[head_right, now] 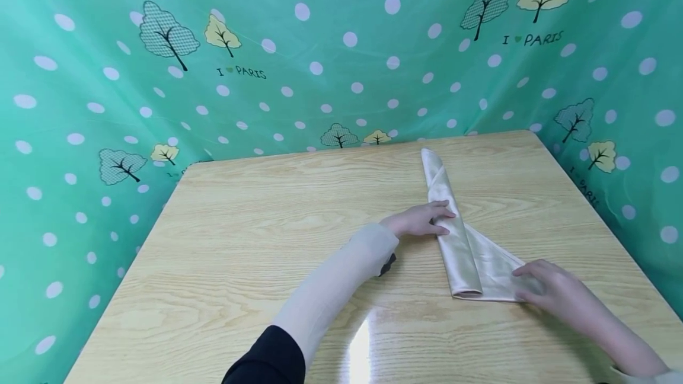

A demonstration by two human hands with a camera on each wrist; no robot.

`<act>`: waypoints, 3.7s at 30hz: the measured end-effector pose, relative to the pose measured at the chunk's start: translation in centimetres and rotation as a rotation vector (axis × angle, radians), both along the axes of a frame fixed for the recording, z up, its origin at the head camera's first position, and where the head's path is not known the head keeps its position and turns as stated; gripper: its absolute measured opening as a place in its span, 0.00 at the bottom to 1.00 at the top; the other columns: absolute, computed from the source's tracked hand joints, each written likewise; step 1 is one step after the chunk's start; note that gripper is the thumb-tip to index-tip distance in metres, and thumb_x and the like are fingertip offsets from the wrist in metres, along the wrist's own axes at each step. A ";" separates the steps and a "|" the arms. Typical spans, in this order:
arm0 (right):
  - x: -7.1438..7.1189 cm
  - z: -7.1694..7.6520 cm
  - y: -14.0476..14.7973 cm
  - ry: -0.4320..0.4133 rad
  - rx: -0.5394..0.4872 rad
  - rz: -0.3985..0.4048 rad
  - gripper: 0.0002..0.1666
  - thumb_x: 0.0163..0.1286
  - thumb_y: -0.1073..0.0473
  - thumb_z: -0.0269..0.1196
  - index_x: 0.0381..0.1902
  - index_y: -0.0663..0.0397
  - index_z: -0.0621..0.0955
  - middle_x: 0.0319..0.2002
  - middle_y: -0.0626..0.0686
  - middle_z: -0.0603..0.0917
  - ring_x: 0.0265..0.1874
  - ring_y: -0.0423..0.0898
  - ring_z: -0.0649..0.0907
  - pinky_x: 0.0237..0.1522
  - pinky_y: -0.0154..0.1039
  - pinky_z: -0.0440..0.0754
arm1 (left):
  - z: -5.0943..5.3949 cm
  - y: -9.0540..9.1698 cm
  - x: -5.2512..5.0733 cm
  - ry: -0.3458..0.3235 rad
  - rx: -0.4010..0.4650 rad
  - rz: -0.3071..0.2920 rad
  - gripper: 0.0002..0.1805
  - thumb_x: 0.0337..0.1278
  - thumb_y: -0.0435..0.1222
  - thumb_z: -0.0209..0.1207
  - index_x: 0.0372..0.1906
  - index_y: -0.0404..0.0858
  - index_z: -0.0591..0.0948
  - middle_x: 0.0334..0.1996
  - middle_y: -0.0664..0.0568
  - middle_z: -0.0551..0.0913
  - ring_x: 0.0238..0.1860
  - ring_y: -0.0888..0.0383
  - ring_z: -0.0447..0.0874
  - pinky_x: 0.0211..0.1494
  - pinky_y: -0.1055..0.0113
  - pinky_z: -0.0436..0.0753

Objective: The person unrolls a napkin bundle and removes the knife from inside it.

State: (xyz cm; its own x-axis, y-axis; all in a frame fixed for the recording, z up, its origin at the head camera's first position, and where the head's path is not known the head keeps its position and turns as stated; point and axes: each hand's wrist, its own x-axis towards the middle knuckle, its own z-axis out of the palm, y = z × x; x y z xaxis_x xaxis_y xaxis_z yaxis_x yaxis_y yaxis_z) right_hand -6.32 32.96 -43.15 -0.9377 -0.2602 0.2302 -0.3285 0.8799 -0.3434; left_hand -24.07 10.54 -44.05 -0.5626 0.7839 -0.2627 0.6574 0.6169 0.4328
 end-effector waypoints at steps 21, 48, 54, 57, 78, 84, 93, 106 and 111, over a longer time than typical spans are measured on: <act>-0.7 -1.9 -0.1 -0.071 -0.004 0.134 0.18 0.32 0.60 0.74 0.23 0.45 0.78 0.29 0.40 0.71 0.29 0.30 0.70 0.30 0.25 0.66 | 1.1 0.8 0.7 0.086 -0.063 -0.013 0.24 0.57 0.46 0.52 0.60 0.46 0.68 0.63 0.56 0.62 0.63 0.64 0.56 0.60 0.80 0.55; -1.0 -1.6 -0.1 -0.189 0.006 0.062 0.17 0.36 0.57 0.73 0.25 0.45 0.78 0.31 0.45 0.72 0.31 0.30 0.69 0.31 0.28 0.67 | 1.4 2.6 1.7 0.149 0.103 0.140 0.19 0.57 0.42 0.52 0.55 0.46 0.73 0.38 0.58 0.75 0.34 0.69 0.70 0.38 0.82 0.68; -1.0 -1.6 0.0 -0.173 -0.012 0.077 0.17 0.36 0.58 0.73 0.25 0.46 0.78 0.31 0.44 0.72 0.31 0.30 0.69 0.31 0.26 0.65 | 0.9 2.8 1.6 0.130 0.064 0.162 0.21 0.57 0.46 0.52 0.56 0.48 0.72 0.42 0.58 0.75 0.39 0.68 0.71 0.41 0.82 0.67; -1.0 -1.8 0.0 -0.144 -0.025 0.091 0.17 0.35 0.59 0.73 0.24 0.45 0.77 0.31 0.44 0.72 0.31 0.29 0.69 0.31 0.22 0.63 | 0.7 2.9 1.5 0.135 0.049 0.171 0.21 0.57 0.47 0.52 0.56 0.49 0.72 0.43 0.58 0.75 0.41 0.68 0.71 0.42 0.81 0.67; -1.0 -2.1 0.2 -0.173 -0.059 0.088 0.17 0.36 0.58 0.73 0.25 0.46 0.77 0.32 0.45 0.73 0.32 0.28 0.68 0.32 0.21 0.61 | 0.6 3.1 0.8 0.124 -0.059 0.160 0.19 0.57 0.51 0.50 0.52 0.49 0.72 0.44 0.58 0.77 0.45 0.66 0.72 0.45 0.79 0.67; -1.3 -1.8 0.1 -0.208 -0.050 0.066 0.16 0.37 0.57 0.72 0.26 0.45 0.77 0.32 0.45 0.72 0.32 0.28 0.67 0.32 0.23 0.62 | 0.2 3.2 0.5 0.131 -0.055 0.160 0.17 0.57 0.51 0.51 0.48 0.48 0.71 0.38 0.57 0.77 0.37 0.66 0.72 0.39 0.79 0.69; -1.1 -2.0 0.1 -0.198 -0.071 0.078 0.16 0.38 0.56 0.72 0.26 0.44 0.77 0.31 0.44 0.72 0.32 0.27 0.68 0.31 0.23 0.62 | 0.2 3.3 0.5 0.081 -0.035 0.204 0.14 0.54 0.49 0.54 0.40 0.47 0.69 0.25 0.60 0.71 0.28 0.66 0.69 0.30 0.79 0.66; -1.1 -2.1 0.3 -0.195 -0.075 0.076 0.15 0.39 0.56 0.72 0.26 0.46 0.77 0.31 0.44 0.73 0.31 0.28 0.69 0.32 0.22 0.63 | -0.1 3.3 0.8 0.023 0.018 0.335 0.25 0.45 0.57 0.57 0.40 0.43 0.69 0.31 0.60 0.73 0.31 0.67 0.72 0.31 0.80 0.68; -1.1 -2.2 0.4 -0.177 -0.087 0.094 0.16 0.38 0.57 0.72 0.26 0.46 0.77 0.30 0.43 0.73 0.31 0.28 0.69 0.32 0.22 0.62 | -0.1 3.2 0.9 0.043 0.038 0.339 0.21 0.44 0.54 0.59 0.35 0.42 0.71 0.30 0.61 0.70 0.29 0.67 0.70 0.29 0.81 0.67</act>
State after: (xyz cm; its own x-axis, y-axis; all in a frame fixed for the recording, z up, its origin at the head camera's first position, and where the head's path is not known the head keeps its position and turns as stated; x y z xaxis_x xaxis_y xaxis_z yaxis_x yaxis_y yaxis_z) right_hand -7.40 33.31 -45.34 -0.9381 -0.3345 0.0894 -0.3352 0.8127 -0.4766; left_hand -23.13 13.75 -44.13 -0.8025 0.5595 -0.2072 0.4362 0.7871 0.4362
